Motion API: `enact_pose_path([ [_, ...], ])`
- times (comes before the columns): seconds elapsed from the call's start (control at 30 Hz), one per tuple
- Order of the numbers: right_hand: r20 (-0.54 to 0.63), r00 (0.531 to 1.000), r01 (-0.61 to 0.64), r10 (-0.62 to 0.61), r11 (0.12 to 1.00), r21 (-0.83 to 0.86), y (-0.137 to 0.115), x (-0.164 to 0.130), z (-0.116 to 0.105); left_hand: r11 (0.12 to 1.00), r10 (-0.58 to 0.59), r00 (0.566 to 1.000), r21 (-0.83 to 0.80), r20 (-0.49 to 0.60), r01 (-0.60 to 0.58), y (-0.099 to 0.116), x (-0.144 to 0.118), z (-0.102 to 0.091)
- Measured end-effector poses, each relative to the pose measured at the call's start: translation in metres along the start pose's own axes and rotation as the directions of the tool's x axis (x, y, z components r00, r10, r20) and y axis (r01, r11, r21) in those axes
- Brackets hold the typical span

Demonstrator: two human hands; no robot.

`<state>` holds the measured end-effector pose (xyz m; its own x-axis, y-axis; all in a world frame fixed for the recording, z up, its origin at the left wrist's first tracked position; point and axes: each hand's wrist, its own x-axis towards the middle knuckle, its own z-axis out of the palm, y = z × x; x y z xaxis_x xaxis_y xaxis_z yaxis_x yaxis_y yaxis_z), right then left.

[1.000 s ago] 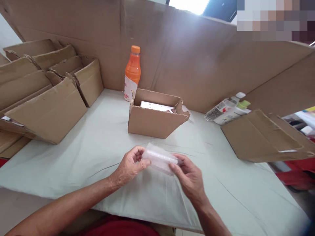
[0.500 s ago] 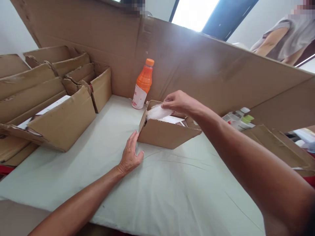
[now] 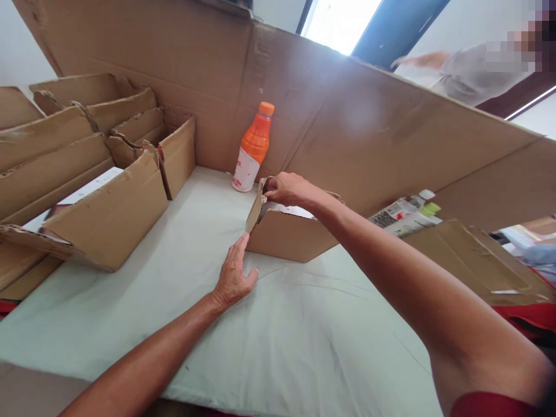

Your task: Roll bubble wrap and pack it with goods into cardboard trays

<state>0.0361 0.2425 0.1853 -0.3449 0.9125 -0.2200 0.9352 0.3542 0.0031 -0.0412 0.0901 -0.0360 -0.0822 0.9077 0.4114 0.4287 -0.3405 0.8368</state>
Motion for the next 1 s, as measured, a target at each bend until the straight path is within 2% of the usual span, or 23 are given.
enact_pose_path([
  [0.07, -0.089, 0.995, 0.03, -0.039, 0.995, -0.097, -0.001, 0.0, 0.005, 1.0, -0.014, 1.0, -0.012, -0.006, 0.014, 0.0, 0.0, 0.0],
  [0.17, -0.08, 0.992, 0.089, -0.099, 0.988, -0.128, -0.006, 0.002, 0.01, 0.999, -0.022, 1.0, -0.03, -0.004, 0.022, 0.0, -0.001, -0.001],
  [0.23, -0.07, 0.989, 0.123, -0.127, 0.991, -0.055, -0.003, 0.0, 0.008, 0.999, -0.02, 1.0, -0.037, 0.002, 0.02, -0.001, -0.001, -0.002],
  [0.27, -0.101, 0.986, 0.132, -0.131, 0.991, 0.004, 0.002, -0.006, 0.005, 0.999, -0.021, 1.0, -0.039, 0.003, 0.021, -0.002, -0.002, -0.003],
  [0.33, -0.257, 0.96, 0.154, -0.112, 0.977, 0.149, 0.022, -0.028, 0.001, 0.999, -0.027, 1.0, -0.044, 0.0, 0.027, -0.002, -0.003, -0.004],
  [0.4, -0.48, 0.877, 0.193, -0.03, 0.936, 0.295, 0.054, -0.063, 0.006, 0.998, -0.043, 0.999, -0.054, -0.003, 0.042, -0.001, -0.004, -0.005],
  [0.47, -0.649, 0.751, 0.226, 0.12, 0.877, 0.424, 0.091, -0.102, 0.027, 0.991, -0.101, 0.995, -0.087, -0.004, 0.101, 0.001, -0.005, -0.005],
  [0.53, -0.706, 0.636, 0.233, 0.313, 0.793, 0.562, 0.128, -0.135, 0.065, 0.968, -0.201, 0.98, -0.156, 0.003, 0.199, 0.003, -0.006, -0.005],
  [0.57, -0.694, 0.595, 0.236, 0.406, 0.737, 0.633, 0.143, -0.146, 0.087, 0.949, -0.25, 0.968, -0.197, 0.009, 0.247, 0.004, -0.006, -0.005],
  [0.6, -0.657, 0.589, 0.222, 0.471, 0.687, 0.692, 0.155, -0.153, 0.11, 0.928, -0.291, 0.956, -0.237, 0.014, 0.286, 0.006, -0.006, -0.006],
  [0.63, -0.611, 0.616, 0.204, 0.497, 0.648, 0.734, 0.163, -0.156, 0.131, 0.91, -0.322, 0.947, -0.271, 0.016, 0.314, 0.008, -0.005, -0.006],
  [0.7, -0.51, 0.72, 0.166, 0.47, 0.597, 0.785, 0.168, -0.15, 0.165, 0.884, -0.36, 0.933, -0.317, 0.006, 0.343, 0.013, -0.003, -0.007],
  [0.77, -0.43, 0.82, 0.156, 0.377, 0.577, 0.802, 0.162, -0.134, 0.181, 0.871, -0.384, 0.923, -0.331, 0.002, 0.363, 0.021, 0.002, -0.008],
  [0.8, -0.405, 0.85, 0.155, 0.338, 0.574, 0.804, 0.157, -0.124, 0.184, 0.869, -0.388, 0.921, -0.329, 0.012, 0.37, 0.025, 0.006, -0.009],
  [0.83, -0.386, 0.868, 0.149, 0.313, 0.577, 0.803, 0.152, -0.114, 0.183, 0.869, -0.389, 0.921, -0.322, 0.023, 0.375, 0.03, 0.011, -0.009],
  [0.9, -0.37, 0.875, 0.125, 0.313, 0.593, 0.796, 0.144, -0.102, 0.178, 0.874, -0.389, 0.921, -0.304, 0.026, 0.378, 0.04, 0.021, -0.007],
  [1.0, -0.394, 0.839, 0.104, 0.375, 0.601, 0.793, 0.146, -0.112, 0.174, 0.872, -0.394, 0.919, -0.308, 0.019, 0.381, 0.056, 0.031, 0.004],
])
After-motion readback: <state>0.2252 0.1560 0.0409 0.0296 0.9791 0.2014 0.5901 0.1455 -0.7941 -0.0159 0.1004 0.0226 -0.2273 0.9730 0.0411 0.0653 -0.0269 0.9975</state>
